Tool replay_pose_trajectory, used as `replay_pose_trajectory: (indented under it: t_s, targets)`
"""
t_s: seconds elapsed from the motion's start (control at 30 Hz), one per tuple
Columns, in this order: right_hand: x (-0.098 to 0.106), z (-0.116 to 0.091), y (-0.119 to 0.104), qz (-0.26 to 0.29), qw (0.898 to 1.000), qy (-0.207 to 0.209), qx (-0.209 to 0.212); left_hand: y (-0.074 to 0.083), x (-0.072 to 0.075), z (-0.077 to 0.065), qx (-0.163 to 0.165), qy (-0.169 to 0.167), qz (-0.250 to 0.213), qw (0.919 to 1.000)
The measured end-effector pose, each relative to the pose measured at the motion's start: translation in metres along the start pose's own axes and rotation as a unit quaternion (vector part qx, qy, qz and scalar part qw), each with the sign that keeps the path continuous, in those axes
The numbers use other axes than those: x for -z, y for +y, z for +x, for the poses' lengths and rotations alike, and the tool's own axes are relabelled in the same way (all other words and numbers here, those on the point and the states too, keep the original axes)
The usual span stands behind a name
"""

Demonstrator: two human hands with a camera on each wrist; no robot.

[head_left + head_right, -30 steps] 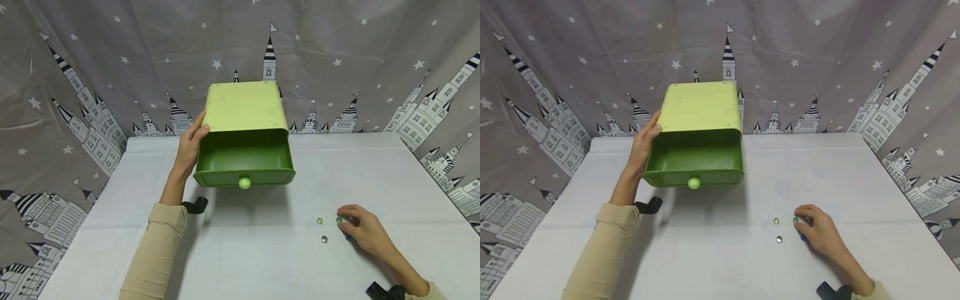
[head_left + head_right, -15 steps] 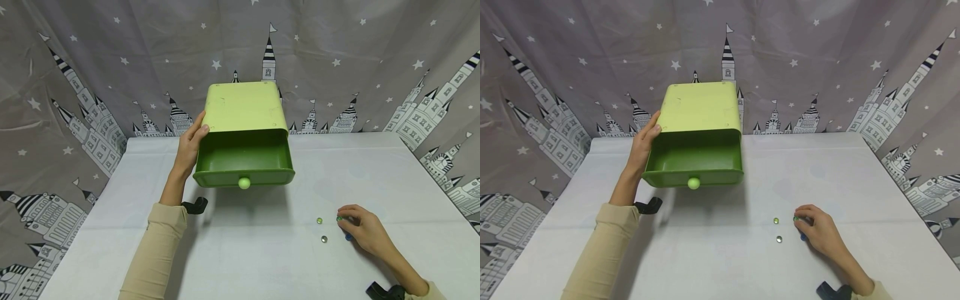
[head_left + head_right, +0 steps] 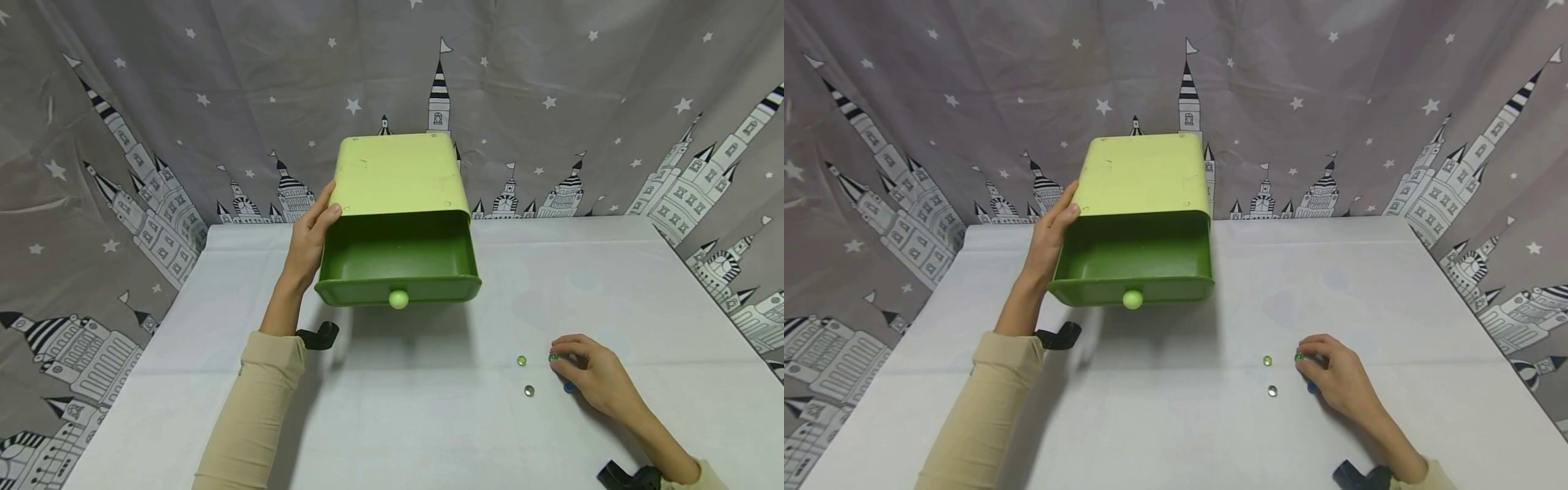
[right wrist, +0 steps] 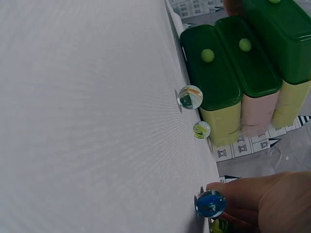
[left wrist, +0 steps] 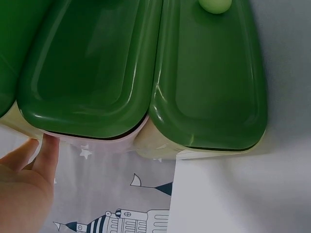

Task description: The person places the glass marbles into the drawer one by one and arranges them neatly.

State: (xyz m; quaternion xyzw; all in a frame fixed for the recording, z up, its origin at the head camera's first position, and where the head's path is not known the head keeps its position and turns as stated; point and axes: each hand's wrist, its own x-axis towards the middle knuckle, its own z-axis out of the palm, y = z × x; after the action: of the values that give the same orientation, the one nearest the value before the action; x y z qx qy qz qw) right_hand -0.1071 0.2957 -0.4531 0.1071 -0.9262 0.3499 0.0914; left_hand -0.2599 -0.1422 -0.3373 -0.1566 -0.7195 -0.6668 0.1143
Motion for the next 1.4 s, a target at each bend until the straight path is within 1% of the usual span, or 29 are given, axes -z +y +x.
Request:
replay_pose_trajectory:
  t_s: [0.17, 0.47, 0.63, 0.97, 1.1, 1.27, 1.4]
  targets:
    - [-0.0009, -0.0005, -0.0009, 0.004, 1.0, -0.001, -0.004, 0.0004, 0.0, -0.0007, 0.001, 0.003, 0.001, 1.0]
    - [-0.0018, -0.0006, -0.0022, 0.004, 1.0, 0.004, -0.007, 0.0005, -0.0003, -0.001, -0.004, -0.004, 0.003, 1.0]
    - [-0.0016, -0.0008, -0.0023, 0.004, 1.0, 0.003, -0.012, 0.0015, -0.0005, -0.0013, 0.0, -0.003, 0.003, 1.0]
    - [0.0003, 0.0001, -0.0037, 0.012, 1.0, 0.012, -0.017, 0.0006, 0.0004, -0.0015, -0.003, -0.003, 0.004, 1.0]
    - [-0.0001, -0.0005, -0.004, 0.019, 0.999, 0.028, -0.022, -0.0001, 0.0004, -0.0014, -0.006, -0.003, 0.005, 1.0]
    - [0.0014, -0.0012, -0.0059, 0.041, 0.997, 0.063, -0.028, -0.0005, 0.0001, -0.0013, -0.009, -0.004, 0.008, 0.9999]
    - [0.0034, -0.0016, -0.0083, 0.059, 0.995, 0.076, -0.032, -0.0008, 0.0004, -0.0013, -0.01, -0.003, 0.01, 0.9999]
